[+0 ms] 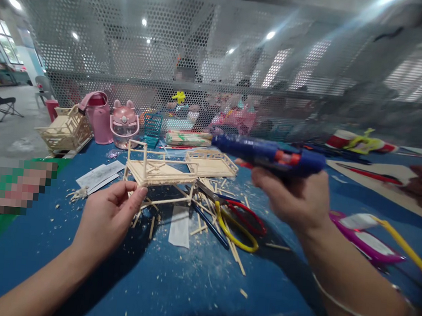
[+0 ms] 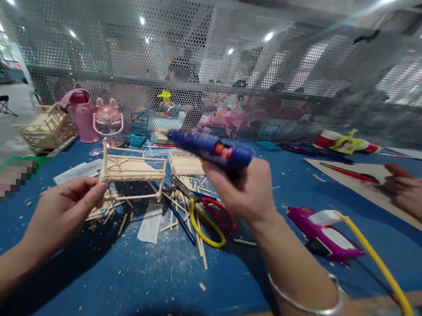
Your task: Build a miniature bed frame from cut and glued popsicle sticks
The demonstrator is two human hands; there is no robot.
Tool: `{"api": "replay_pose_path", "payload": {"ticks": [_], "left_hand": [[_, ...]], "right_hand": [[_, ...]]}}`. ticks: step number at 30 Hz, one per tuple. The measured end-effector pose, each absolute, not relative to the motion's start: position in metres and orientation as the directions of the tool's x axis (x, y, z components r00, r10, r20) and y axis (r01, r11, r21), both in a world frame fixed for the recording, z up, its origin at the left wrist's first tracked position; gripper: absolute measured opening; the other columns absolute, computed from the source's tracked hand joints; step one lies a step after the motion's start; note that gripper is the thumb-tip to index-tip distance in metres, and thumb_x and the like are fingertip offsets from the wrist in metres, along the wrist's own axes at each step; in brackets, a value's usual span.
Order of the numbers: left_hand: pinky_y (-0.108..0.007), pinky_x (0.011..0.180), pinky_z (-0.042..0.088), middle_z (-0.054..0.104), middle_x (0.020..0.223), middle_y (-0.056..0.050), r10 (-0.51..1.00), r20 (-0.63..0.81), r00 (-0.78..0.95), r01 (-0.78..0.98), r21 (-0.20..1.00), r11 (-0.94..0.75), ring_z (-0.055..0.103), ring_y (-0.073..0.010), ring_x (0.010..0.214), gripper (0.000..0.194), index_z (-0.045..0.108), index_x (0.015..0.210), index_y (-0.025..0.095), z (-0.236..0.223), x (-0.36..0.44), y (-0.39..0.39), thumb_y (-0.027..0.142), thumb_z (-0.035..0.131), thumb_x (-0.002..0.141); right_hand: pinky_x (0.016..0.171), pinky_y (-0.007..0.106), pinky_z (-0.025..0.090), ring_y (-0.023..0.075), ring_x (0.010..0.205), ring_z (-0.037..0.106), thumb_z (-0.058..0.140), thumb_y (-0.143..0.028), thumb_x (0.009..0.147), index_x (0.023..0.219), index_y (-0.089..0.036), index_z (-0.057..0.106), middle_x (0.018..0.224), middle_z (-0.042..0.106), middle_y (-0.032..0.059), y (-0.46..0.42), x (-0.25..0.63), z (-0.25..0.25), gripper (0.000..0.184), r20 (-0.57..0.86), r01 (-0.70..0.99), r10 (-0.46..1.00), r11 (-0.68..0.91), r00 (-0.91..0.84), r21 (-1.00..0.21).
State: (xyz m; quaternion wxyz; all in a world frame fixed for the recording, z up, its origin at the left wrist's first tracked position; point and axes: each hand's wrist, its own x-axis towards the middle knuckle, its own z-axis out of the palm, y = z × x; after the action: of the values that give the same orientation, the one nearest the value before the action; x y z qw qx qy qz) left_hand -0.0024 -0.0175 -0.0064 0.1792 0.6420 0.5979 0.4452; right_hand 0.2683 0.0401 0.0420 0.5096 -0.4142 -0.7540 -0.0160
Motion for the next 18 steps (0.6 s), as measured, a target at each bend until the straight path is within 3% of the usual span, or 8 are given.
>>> {"api": "replay_pose_path", "payload": {"ticks": [1, 4, 6, 8, 13, 16, 18], "left_hand": [[-0.021, 0.045, 0.028, 0.046, 0.051, 0.004, 0.924, 0.372, -0.093, 0.635, 0.737, -0.233, 0.039, -0.0106, 0.047, 0.033, 0.058, 0.074, 0.018, -0.006, -0.003, -0.017, 0.046, 0.043, 0.083], [-0.021, 0.044, 0.026, 0.039, 0.048, 0.005, 0.919, 0.394, -0.001, 0.719, 0.640, -0.273, 0.036, -0.0103, 0.045, 0.036, 0.052, 0.061, 0.019, -0.003, -0.004, -0.016, 0.042, 0.038, 0.085], [-0.022, 0.044, 0.025, 0.037, 0.047, 0.005, 0.924, 0.378, 0.059, 0.734, 0.611, -0.297, 0.035, -0.0103, 0.045, 0.039, 0.047, 0.056, 0.019, -0.002, -0.006, -0.016, 0.042, 0.036, 0.086], [-0.022, 0.045, 0.026, 0.037, 0.049, 0.005, 0.925, 0.363, 0.110, 0.720, 0.612, -0.326, 0.035, -0.0107, 0.047, 0.038, 0.049, 0.059, 0.018, -0.002, -0.006, -0.015, 0.042, 0.036, 0.086], [-0.022, 0.049, 0.031, 0.043, 0.054, 0.003, 0.924, 0.344, 0.166, 0.661, 0.657, -0.363, 0.041, -0.0118, 0.051, 0.037, 0.057, 0.072, 0.018, -0.007, -0.006, -0.012, 0.040, 0.033, 0.088], [-0.022, 0.054, 0.035, 0.050, 0.059, 0.002, 0.914, 0.353, 0.198, 0.624, 0.674, -0.396, 0.046, -0.0127, 0.056, 0.035, 0.058, 0.076, 0.018, -0.010, -0.006, -0.010, 0.039, 0.033, 0.089], [-0.023, 0.057, 0.037, 0.053, 0.063, 0.001, 0.906, 0.355, 0.229, 0.612, 0.672, -0.418, 0.048, -0.0134, 0.059, 0.035, 0.059, 0.077, 0.018, -0.012, -0.006, -0.007, 0.039, 0.033, 0.089]], "right_hand": [[0.045, 0.025, 0.035, 0.0130, 0.047, 0.046, 0.054, -0.044, 0.075, 0.064, -0.017, 0.058, 0.052, 0.053, 0.0006, 0.051, 0.272, 0.044, 0.029, 0.761, 0.716, 0.635, 0.593, -0.133, -0.370], [0.049, 0.027, 0.032, 0.0177, 0.054, 0.052, 0.049, -0.045, 0.077, 0.089, -0.015, 0.062, 0.064, 0.063, 0.0062, 0.091, 0.280, 0.039, 0.035, 0.632, 0.928, 0.743, 0.360, -0.222, -0.098], [0.052, 0.027, 0.031, 0.0214, 0.064, 0.058, 0.046, -0.043, 0.080, 0.099, -0.017, 0.059, 0.079, 0.068, 0.0095, 0.118, 0.281, 0.026, 0.034, 0.511, 0.970, 0.827, 0.229, -0.236, 0.077], [0.058, 0.029, 0.033, 0.0251, 0.077, 0.061, 0.043, -0.037, 0.083, 0.109, -0.015, 0.054, 0.093, 0.068, 0.0133, 0.140, 0.281, 0.009, 0.035, 0.422, 0.960, 0.864, 0.226, -0.276, 0.165], [0.072, 0.037, 0.038, 0.0306, 0.097, 0.057, 0.039, -0.036, 0.083, 0.117, -0.014, 0.048, 0.114, 0.061, 0.0161, 0.159, 0.275, -0.010, 0.041, 0.286, 0.945, 0.901, 0.307, -0.327, 0.114], [0.076, 0.039, 0.039, 0.0314, 0.097, 0.055, 0.041, -0.029, 0.079, 0.117, -0.011, 0.047, 0.111, 0.059, 0.0194, 0.147, 0.271, -0.002, 0.042, 0.353, 0.959, 0.896, 0.282, -0.271, 0.019], [0.079, 0.038, 0.040, 0.0280, 0.096, 0.054, 0.039, -0.021, 0.077, 0.114, -0.011, 0.048, 0.107, 0.060, 0.0175, 0.133, 0.265, 0.005, 0.040, 0.448, 0.931, 0.860, 0.337, -0.245, -0.138]]}}
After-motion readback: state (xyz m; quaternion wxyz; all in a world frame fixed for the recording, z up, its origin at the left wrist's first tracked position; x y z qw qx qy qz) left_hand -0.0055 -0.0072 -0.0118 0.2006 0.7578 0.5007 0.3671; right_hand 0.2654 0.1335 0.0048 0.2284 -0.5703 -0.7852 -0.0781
